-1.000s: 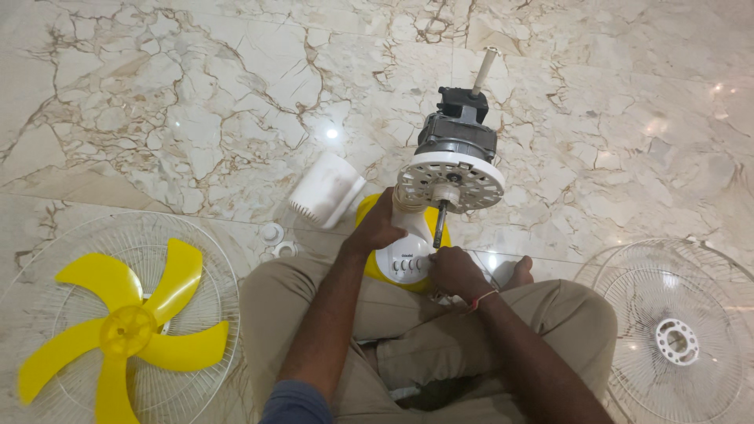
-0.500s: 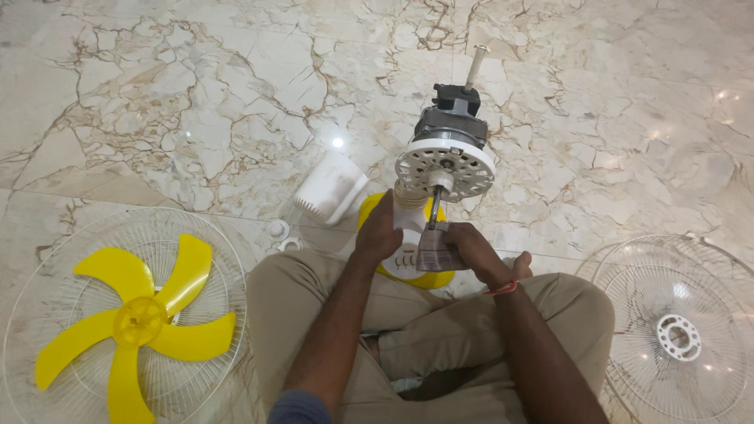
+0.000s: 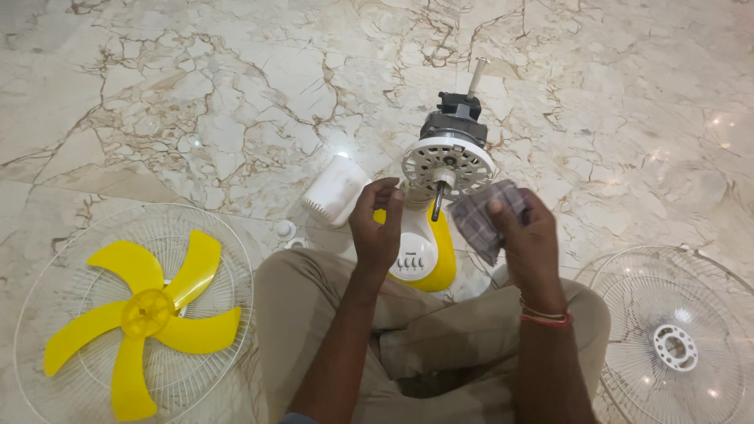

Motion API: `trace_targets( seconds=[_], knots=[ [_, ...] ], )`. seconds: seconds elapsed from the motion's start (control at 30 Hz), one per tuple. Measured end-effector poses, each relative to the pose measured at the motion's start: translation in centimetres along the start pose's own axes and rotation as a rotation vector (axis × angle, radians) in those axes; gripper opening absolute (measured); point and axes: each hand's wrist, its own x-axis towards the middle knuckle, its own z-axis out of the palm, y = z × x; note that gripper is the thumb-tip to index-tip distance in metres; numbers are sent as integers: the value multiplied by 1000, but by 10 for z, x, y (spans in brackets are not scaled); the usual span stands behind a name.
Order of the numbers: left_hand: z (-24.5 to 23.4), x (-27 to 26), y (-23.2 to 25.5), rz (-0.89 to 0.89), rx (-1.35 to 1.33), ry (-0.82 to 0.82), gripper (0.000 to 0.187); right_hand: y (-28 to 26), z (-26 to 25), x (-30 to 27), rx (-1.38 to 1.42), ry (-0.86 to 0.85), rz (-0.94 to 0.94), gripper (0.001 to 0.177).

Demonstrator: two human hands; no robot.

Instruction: The person sits on the floor and wipes the motor housing and a white plastic fan component with a cloth. They rotate the motor to clean different sides and then thoroughly wipe the plastic part.

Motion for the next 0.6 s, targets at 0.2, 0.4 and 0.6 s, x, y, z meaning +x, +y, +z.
trace_targets(
  seconds=[0.2, 0.4, 0.6],
  knots=[
    [9, -26, 72, 257, 11, -130, 23, -28, 35, -27, -256, 308, -541, 30],
    [10, -50, 82, 371, 132, -294, 47, -14, 41, -33, 43, 231, -427, 28],
    [18, -53, 82, 397, 168, -431, 48, -6, 32, -31, -52, 274, -357, 26]
  ],
)
